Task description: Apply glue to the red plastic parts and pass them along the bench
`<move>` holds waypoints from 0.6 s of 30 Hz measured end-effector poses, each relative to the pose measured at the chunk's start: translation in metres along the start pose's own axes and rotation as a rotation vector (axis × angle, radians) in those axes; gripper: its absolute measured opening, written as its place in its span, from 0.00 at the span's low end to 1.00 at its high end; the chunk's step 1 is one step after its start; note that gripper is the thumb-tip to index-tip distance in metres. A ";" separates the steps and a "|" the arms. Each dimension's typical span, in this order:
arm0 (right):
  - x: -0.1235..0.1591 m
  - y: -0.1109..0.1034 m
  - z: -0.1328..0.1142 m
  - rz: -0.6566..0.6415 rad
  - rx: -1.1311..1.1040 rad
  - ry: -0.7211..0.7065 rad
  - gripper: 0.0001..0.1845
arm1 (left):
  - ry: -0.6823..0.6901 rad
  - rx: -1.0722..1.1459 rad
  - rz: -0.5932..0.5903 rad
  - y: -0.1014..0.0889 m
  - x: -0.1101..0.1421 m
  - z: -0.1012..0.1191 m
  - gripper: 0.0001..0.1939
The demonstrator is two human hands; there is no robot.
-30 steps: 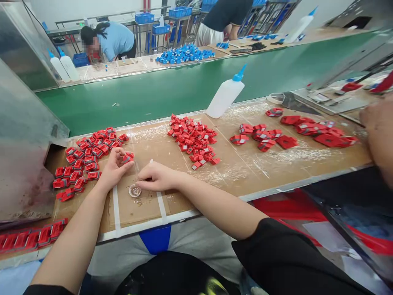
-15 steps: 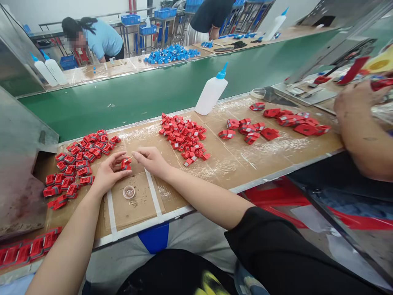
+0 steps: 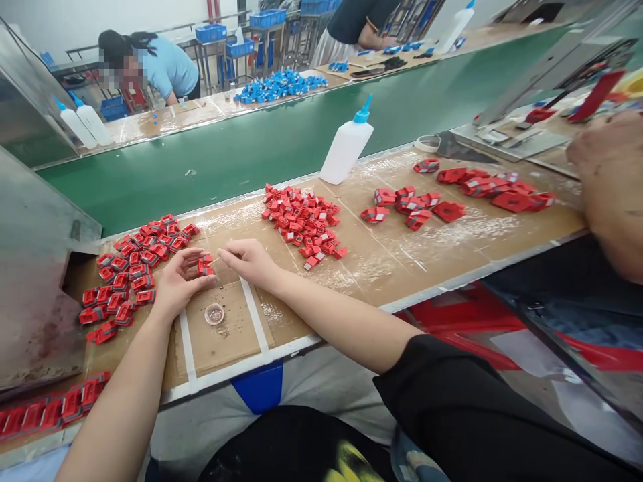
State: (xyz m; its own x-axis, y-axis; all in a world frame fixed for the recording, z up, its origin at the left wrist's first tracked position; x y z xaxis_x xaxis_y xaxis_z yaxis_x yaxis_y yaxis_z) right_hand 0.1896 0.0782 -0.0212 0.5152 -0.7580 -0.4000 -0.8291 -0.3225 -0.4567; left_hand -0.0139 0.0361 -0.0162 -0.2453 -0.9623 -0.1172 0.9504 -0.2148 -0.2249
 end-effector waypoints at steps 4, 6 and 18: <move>-0.001 -0.004 -0.003 0.015 -0.057 0.003 0.26 | 0.030 -0.016 0.046 0.000 0.001 0.004 0.31; 0.000 -0.007 -0.007 0.011 -0.067 -0.017 0.26 | 0.019 -0.027 0.067 0.000 0.001 0.006 0.31; 0.002 -0.039 -0.032 -0.472 0.627 0.075 0.27 | -0.128 0.015 0.089 -0.012 0.000 -0.002 0.41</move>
State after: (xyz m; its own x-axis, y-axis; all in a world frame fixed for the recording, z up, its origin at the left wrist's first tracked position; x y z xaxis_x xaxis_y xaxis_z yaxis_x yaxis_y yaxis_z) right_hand 0.2159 0.0710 0.0211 0.7475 -0.6642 -0.0075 -0.2378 -0.2570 -0.9367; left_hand -0.0259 0.0387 -0.0159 -0.1345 -0.9908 -0.0116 0.9703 -0.1294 -0.2044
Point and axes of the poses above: each hand's wrist, its own x-axis away from the middle knuckle, its own y-axis out of the palm, z = x × y, the point moved 1 cm from there along -x, towards the middle knuckle, and after that the axes turned 8 degrees about -z, right-handed, at the moved point
